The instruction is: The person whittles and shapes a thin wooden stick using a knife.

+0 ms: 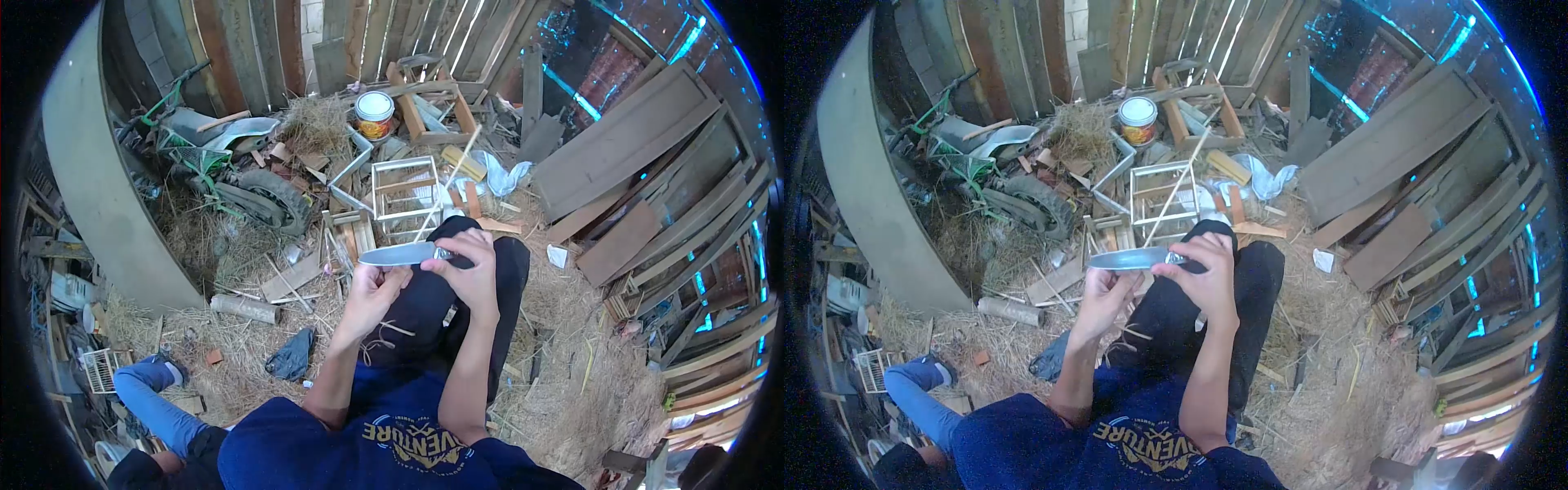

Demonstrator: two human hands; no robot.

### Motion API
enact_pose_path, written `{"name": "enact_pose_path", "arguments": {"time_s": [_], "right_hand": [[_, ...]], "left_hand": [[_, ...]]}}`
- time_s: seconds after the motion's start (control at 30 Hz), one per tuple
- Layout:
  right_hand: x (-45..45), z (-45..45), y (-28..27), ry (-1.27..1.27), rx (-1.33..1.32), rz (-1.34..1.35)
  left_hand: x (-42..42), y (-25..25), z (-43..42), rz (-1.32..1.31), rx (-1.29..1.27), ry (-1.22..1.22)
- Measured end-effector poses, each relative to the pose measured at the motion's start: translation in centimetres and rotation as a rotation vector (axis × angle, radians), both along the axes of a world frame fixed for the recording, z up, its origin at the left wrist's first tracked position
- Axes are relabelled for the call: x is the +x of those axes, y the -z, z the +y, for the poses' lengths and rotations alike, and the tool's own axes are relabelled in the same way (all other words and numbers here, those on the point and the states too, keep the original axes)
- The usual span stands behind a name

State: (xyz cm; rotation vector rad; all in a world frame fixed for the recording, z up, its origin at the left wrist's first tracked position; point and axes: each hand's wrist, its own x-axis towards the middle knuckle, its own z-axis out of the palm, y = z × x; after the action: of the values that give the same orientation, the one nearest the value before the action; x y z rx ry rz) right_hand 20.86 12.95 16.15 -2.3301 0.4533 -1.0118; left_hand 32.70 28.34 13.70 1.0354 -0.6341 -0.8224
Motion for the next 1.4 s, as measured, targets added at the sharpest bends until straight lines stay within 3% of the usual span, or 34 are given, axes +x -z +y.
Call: {"name": "enact_pose_path", "arguments": {"time_s": [0.1, 0.17, 0.33, 0.53, 0.63, 0.77, 1.07, 1.3, 1.4], "right_hand": [[1.7, -0.9, -2.3, 0.003, 0.079, 0.058], [2.3, -1.1, -3.6, 0.049, 0.045, 0.052], [2.8, 0.3, -2.2, 0.247, 0.109, -0.194], [0.6, 0.2, -1.9, 0.22, 0.153, -0.18], [-0.8, -0.3, -1.4, 0.177, 0.054, -0.194], [-2.8, -1.7, -0.2, 0.194, 0.048, -0.188], [-3.5, -2.2, -0.3, 0.386, -0.156, -0.219], [-5.5, -3.0, -0.1, 0.579, -0.112, -0.161], [-4.8, -2.3, -1.2, 0.507, -0.018, -0.211]], "left_hand": [[2.0, -1.1, -1.1, -0.082, 0.007, -0.067], [3.2, -2.1, -2.5, -0.003, -0.03, -0.017], [3.8, -5.5, -4.9, 0.014, 0.017, 0.07], [1.6, -5.0, -5.7, 0.037, 0.012, 0.106], [0.9, -5.1, -4.7, 0.047, 0.016, 0.173], [1.5, -4.0, -3.7, -0.114, 0.058, 0.261], [1.6, -4.4, -4.2, -0.088, 0.099, 0.297], [1.9, -3.5, -5.5, 0.007, 0.079, 0.262], [2.1, -4.2, -5.7, -0.016, 0.05, 0.266]]}}
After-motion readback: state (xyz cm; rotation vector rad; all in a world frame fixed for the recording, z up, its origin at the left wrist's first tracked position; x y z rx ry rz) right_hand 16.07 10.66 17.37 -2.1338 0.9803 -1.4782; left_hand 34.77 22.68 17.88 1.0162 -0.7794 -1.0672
